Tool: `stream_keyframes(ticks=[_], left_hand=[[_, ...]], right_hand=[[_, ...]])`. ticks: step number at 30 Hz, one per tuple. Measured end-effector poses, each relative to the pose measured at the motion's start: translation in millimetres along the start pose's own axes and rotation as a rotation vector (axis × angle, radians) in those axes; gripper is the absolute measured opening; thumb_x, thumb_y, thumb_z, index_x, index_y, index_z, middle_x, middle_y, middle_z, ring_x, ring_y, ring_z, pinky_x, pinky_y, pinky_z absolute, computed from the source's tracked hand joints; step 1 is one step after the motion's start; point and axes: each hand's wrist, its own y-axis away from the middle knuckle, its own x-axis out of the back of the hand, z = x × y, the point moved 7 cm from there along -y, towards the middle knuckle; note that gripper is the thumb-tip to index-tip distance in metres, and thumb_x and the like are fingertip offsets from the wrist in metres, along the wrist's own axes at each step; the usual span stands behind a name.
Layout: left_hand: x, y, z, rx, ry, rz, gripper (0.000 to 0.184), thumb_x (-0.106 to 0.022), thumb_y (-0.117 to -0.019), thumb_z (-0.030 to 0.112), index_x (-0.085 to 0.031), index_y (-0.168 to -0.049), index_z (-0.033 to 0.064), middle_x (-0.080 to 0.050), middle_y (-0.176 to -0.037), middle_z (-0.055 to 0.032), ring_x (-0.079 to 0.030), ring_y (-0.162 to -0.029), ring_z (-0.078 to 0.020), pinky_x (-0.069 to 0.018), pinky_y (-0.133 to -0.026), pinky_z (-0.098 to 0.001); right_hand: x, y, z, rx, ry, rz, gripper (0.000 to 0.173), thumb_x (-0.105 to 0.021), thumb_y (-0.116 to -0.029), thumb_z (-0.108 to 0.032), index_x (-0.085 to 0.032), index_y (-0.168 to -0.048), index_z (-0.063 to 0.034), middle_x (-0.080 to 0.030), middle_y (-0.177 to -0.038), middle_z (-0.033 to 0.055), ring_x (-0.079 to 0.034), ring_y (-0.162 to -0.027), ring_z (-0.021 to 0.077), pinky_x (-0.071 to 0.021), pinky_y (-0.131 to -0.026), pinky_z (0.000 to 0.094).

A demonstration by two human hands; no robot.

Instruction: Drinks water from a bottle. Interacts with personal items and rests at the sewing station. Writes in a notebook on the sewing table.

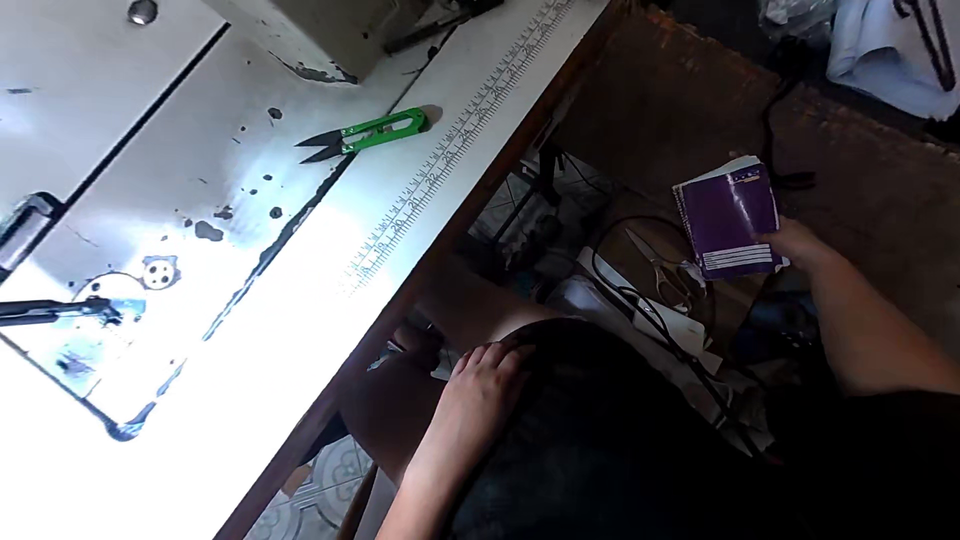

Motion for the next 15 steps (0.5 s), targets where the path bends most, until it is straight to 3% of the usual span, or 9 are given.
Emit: stream_keyframes(ticks=[3, 5, 7, 8, 9, 11, 15], left_hand=[[-5.5, -16.7, 0.0, 0.028, 0.032, -0.152, 0.025, -0.065, -0.0965, 0.015, -0.074, -0.118, 0.0049, -0.073, -0.116, -0.0184, -0.069, -0.11, -0.0414, -0.0542, -0.09, -0.0598], [-20.1, -38.8, -2.1, 0.117, 0.064, -0.46, 0.033, -0.058, -0.1036, 0.019, -0.066, -0.132, 0.0058, -0.064, -0.134, -0.0207, -0.058, -0.128, -0.0414, -0.0446, -0.105, -0.0595], [-43.5, -64.3, -3.4, 0.158, 0.067, -0.706, 0.04, -0.054, -0.1066, 0.023, -0.057, -0.143, 0.0064, -0.054, -0.146, -0.0214, -0.049, -0.139, -0.0399, -0.0368, -0.113, -0.0577], [-57.2, -75.5, -2.6, 0.148, 0.067, -0.773, 0.042, -0.053, -0.1068, 0.024, -0.054, -0.146, 0.0069, -0.052, -0.149, -0.0214, -0.047, -0.14, -0.0398, -0.0362, -0.114, -0.0576], [-70.5, -86.1, -1.2, 0.131, 0.056, -0.814, 0.043, -0.053, -0.1067, 0.024, -0.053, -0.146, 0.0077, -0.051, -0.149, -0.0211, -0.047, -0.14, -0.0401, -0.0372, -0.114, -0.0577], [-92.1, -106.5, 3.3, 0.109, 0.052, -0.849, 0.043, -0.054, -0.1062, 0.022, -0.052, -0.146, 0.0073, -0.051, -0.148, -0.023, -0.048, -0.138, -0.0424, -0.0388, -0.112, -0.0599], [-125.5, -134.5, 14.2, 0.112, 0.057, -0.903, 0.045, -0.053, -0.1054, 0.019, -0.049, -0.149, 0.0065, -0.048, -0.151, -0.0242, -0.046, -0.14, -0.0439, -0.038, -0.111, -0.062]], right_hand=[[9.2, -6.0, -8.1, 0.025, 0.038, 0.024, 0.047, -0.058, -0.1039, -0.009, -0.046, -0.147, 0.0053, -0.053, -0.139, 0.0368, -0.051, -0.13, 0.0509, -0.0367, -0.108, 0.0673], [15.8, -5.5, -14.1, 0.022, 0.016, -0.008, 0.047, -0.057, -0.1048, -0.011, -0.044, -0.148, 0.0039, -0.054, -0.138, 0.0355, -0.054, -0.128, 0.0485, -0.0391, -0.107, 0.0658], [22.7, -2.9, -15.4, 0.002, -0.081, -0.065, 0.049, -0.055, -0.1056, -0.013, -0.041, -0.151, -0.0002, -0.056, -0.136, 0.0315, -0.059, -0.121, 0.0414, -0.0446, -0.102, 0.0602], [23.4, -0.5, -12.6, -0.003, -0.127, -0.123, 0.049, -0.054, -0.106, -0.014, -0.04, -0.151, -0.0043, -0.059, -0.131, 0.0261, -0.062, -0.113, 0.0331, -0.0501, -0.096, 0.0532], [21.4, 3.8, -10.6, 0.0, -0.163, -0.186, 0.046, -0.053, -0.1061, -0.015, -0.04, -0.15, -0.0073, -0.062, -0.124, 0.0199, -0.065, -0.104, 0.0244, -0.0544, -0.089, 0.0456], [6.8, 28.4, -26.8, 0.029, -0.181, -0.302, 0.04, -0.05, -0.1066, -0.01, -0.042, -0.146, -0.0033, -0.062, -0.117, 0.0149, -0.065, -0.095, 0.0145, -0.0561, -0.084, 0.0354], [-27.5, 43.6, -44.3, 0.09, -0.119, -0.304, 0.041, -0.054, -0.1046, -0.006, -0.046, -0.142, 0.0065, -0.059, -0.131, 0.0241, -0.062, -0.112, 0.0193, -0.0505, -0.098, 0.036]])
